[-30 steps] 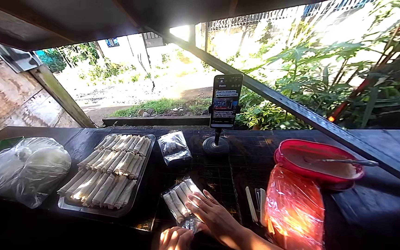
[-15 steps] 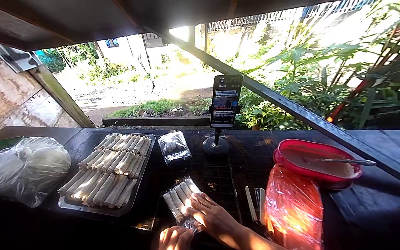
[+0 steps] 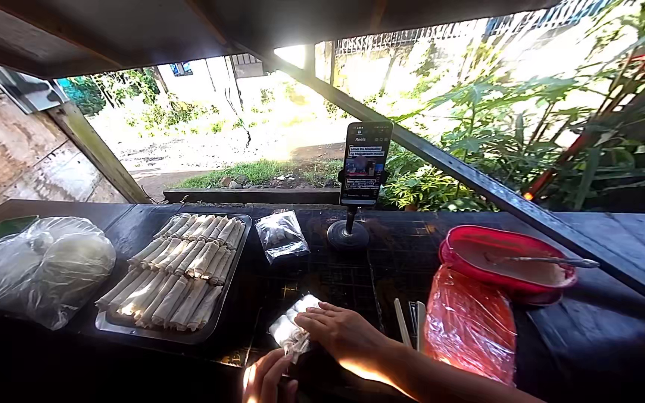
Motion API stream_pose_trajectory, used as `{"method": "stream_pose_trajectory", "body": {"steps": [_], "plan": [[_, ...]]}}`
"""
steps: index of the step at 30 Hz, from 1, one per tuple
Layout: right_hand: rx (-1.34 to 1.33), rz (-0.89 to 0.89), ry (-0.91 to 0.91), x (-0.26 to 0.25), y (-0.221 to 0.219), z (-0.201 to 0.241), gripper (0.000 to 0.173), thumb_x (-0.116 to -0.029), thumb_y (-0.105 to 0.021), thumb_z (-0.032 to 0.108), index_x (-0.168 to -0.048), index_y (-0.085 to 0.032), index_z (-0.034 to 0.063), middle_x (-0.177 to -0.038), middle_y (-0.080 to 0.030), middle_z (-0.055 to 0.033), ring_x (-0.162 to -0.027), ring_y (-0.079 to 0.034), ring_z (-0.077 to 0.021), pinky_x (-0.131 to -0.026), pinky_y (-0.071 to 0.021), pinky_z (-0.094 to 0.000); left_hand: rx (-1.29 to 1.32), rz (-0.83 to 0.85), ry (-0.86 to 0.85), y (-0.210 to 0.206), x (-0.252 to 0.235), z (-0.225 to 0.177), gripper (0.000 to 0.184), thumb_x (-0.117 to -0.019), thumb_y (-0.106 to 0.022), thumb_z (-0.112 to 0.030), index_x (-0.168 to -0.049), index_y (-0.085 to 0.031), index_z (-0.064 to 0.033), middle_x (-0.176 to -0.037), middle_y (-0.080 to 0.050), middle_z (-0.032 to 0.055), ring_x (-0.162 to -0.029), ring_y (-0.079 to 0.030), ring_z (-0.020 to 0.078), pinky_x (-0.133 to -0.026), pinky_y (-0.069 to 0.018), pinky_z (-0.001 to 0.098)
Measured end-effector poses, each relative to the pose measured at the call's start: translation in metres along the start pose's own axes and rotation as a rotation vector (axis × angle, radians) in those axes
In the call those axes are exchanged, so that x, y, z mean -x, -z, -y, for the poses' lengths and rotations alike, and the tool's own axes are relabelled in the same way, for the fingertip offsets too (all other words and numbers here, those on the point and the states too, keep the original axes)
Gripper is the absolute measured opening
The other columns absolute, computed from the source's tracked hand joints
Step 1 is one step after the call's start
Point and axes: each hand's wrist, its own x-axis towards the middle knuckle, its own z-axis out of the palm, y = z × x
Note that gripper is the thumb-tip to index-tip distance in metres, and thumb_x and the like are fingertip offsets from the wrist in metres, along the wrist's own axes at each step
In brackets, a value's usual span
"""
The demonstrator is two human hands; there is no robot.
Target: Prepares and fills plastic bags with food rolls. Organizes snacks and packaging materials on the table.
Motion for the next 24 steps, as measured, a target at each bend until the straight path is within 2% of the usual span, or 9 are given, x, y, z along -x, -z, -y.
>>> {"method": "stream_pose_trajectory", "body": {"steps": [2,4,6,7,9,11,15,19,24], "plan": [[-0.006,-0.028,0.016,-0.007,0.012,0.001,0.022,-0.0976,-0.057,0.0,-0.114,-0.072,-0.0001,-0.111,-0.077,-0.014,-0.107,-0.075,-0.0289,-0.095,-0.0585,-0.0437,0.008,-0.027,0.022,0.004,0.001,0.004,0.041,-0.1098,-0.037,-0.045,-0.115,-0.058,-0.0104,-0.118,-0.062,0.0078,-0.121,-0.058,0.0083,-0.105,-0.044,0.0206],[0.002,0.001,0.003,-0.013,0.027,0.005,0.017,-0.0963,-0.057,0.0,-0.104,-0.072,0.001,-0.094,-0.076,-0.013,-0.086,-0.076,-0.0278,-0.075,-0.0613,-0.042,-0.001,-0.047,0.042,0.007,0.0,0.007,0.039,-0.1102,-0.037,-0.043,-0.113,-0.059,-0.0099,-0.114,-0.064,0.0088,-0.118,-0.059,0.0096,-0.103,-0.0446,0.021],[-0.017,0.073,-0.041,-0.018,0.042,0.01,0.014,-0.0961,-0.058,0.002,-0.1,-0.071,0.0011,-0.08,-0.072,-0.0135,-0.069,-0.072,-0.0292,-0.057,-0.0572,-0.0438,-0.015,-0.043,0.085,0.006,0.001,0.008,0.041,-0.1101,-0.039,-0.04,-0.107,-0.063,-0.0066,-0.105,-0.069,0.0107,-0.11,-0.063,0.0126,-0.099,-0.0465,0.0215],[-0.039,0.128,-0.073,-0.02,0.049,0.012,0.015,-0.0982,-0.057,0.003,-0.102,-0.071,0.0011,-0.079,-0.071,-0.0144,-0.068,-0.071,-0.0306,-0.056,-0.0557,-0.0455,0.0,-0.026,0.135,0.005,0.002,0.007,0.044,-0.109,-0.041,-0.039,-0.104,-0.066,-0.0026,-0.103,-0.071,0.0135,-0.107,-0.065,0.0143,-0.098,-0.0477,0.0221],[-0.098,0.228,-0.126,-0.024,0.061,0.016,0.017,-0.1019,-0.053,0.006,-0.104,-0.07,0.0007,-0.081,-0.07,-0.0161,-0.072,-0.071,-0.0329,-0.06,-0.0546,-0.0484,0.092,0.01,0.24,0.001,0.005,0.006,0.05,-0.1078,-0.044,-0.037,-0.103,-0.069,0.0057,-0.103,-0.072,0.0186,-0.108,-0.066,0.0132,-0.099,-0.0482,0.021],[-0.159,0.27,-0.141,-0.026,0.067,0.015,0.018,-0.1023,-0.053,0.006,-0.103,-0.069,-0.0003,-0.082,-0.07,-0.0169,-0.075,-0.071,-0.0337,-0.064,-0.0541,-0.0494,0.221,0.014,0.321,-0.003,0.009,0.006,0.043,-0.105,-0.05,-0.029,-0.104,-0.068,0.0108,-0.105,-0.07,0.0201,-0.108,-0.065,0.0081,-0.099,-0.047,0.0175],[-0.208,0.312,-0.132,-0.031,0.068,0.01,0.018,-0.1013,-0.052,0.002,-0.103,-0.069,-0.0016,-0.083,-0.069,-0.0184,-0.078,-0.071,-0.0345,-0.068,-0.0544,-0.0503,0.458,0.039,0.599,-0.003,0.007,-0.004,0.034,-0.101,-0.049,-0.012,-0.117,-0.059,0.0161,-0.108,-0.067,0.0138,-0.097,-0.064,-0.0015,-0.089,-0.0523,0.0158],[-0.204,0.286,-0.121,-0.038,0.065,0.003,0.018,-0.1007,-0.053,0.002,-0.102,-0.07,-0.0023,-0.082,-0.07,-0.0188,-0.078,-0.071,-0.0347,-0.067,-0.0544,-0.0503,0.585,0.125,0.875,0.001,-0.001,-0.014,0.044,-0.0991,-0.046,-0.01,-0.134,-0.046,0.0155,-0.115,-0.063,0.0156,-0.097,-0.065,0.0066,-0.086,-0.0562,0.0265],[-0.315,0.332,-0.245,-0.073,0.074,-0.025,0.025,-0.1066,-0.048,0.008,-0.11,-0.069,-0.0052,-0.097,-0.074,-0.0192,-0.093,-0.072,-0.034,-0.086,-0.0538,-0.0547,0.681,0.18,0.955,0.004,-0.01,-0.011,0.05,-0.0974,-0.049,-0.01,-0.141,-0.038,0.0111,-0.125,-0.059,0.0154,-0.1,-0.066,0.0111,-0.085,-0.057,0.0289]]}}
